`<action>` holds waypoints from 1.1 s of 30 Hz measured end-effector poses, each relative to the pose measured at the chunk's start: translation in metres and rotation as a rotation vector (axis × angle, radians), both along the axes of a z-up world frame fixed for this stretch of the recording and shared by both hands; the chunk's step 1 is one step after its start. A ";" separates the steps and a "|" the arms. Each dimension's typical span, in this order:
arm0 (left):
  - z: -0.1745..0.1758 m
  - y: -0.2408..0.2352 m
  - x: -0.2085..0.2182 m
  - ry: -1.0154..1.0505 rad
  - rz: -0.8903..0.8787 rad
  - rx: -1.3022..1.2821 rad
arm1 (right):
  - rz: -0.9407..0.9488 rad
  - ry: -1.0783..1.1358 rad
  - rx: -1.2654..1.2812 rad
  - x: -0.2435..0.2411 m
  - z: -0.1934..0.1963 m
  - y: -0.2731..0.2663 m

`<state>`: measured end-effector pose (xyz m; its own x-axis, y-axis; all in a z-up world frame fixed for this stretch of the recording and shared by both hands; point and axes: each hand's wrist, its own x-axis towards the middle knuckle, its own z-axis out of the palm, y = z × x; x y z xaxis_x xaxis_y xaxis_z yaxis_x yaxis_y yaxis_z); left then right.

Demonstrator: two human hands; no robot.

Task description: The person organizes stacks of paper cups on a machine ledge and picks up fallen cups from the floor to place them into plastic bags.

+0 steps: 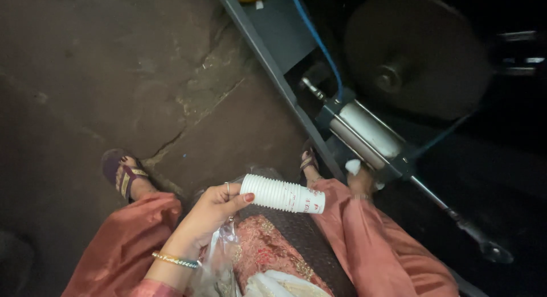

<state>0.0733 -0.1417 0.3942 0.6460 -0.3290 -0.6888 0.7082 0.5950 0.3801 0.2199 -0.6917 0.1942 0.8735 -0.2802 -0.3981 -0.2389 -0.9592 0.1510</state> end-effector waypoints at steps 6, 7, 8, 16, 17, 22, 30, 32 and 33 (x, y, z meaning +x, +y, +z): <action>0.007 -0.013 0.005 0.018 -0.087 0.141 | 0.347 0.169 0.297 -0.049 0.190 0.159; 0.009 -0.019 0.003 -0.007 -0.110 0.138 | 0.325 0.143 0.291 -0.055 0.224 0.185; 0.011 -0.023 -0.001 -0.021 -0.128 0.183 | 0.378 0.110 0.524 -0.061 0.259 0.212; 0.061 -0.049 -0.078 -0.095 -0.071 0.322 | 0.652 -0.068 0.815 -0.116 0.388 0.228; 0.079 -0.055 -0.087 -0.055 -0.044 0.335 | 0.671 -0.054 0.819 -0.123 0.404 0.224; 0.112 -0.094 -0.131 -0.047 0.054 0.438 | 0.692 -0.083 0.846 -0.146 0.497 0.200; 0.134 -0.178 -0.150 -0.291 0.197 0.228 | 0.825 -0.343 0.769 -0.190 0.607 0.113; 0.166 -0.195 -0.135 -0.262 0.146 0.180 | 0.864 -0.393 0.803 -0.198 0.632 0.089; 0.181 -0.203 -0.129 -0.205 0.105 0.127 | 0.907 -0.411 0.837 -0.201 0.642 0.079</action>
<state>-0.0560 -0.3447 0.5755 0.8024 -0.1719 -0.5714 0.5454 0.5998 0.5855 0.0190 -0.6129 0.8366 0.7187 0.6724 0.1770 0.6548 -0.5691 -0.4974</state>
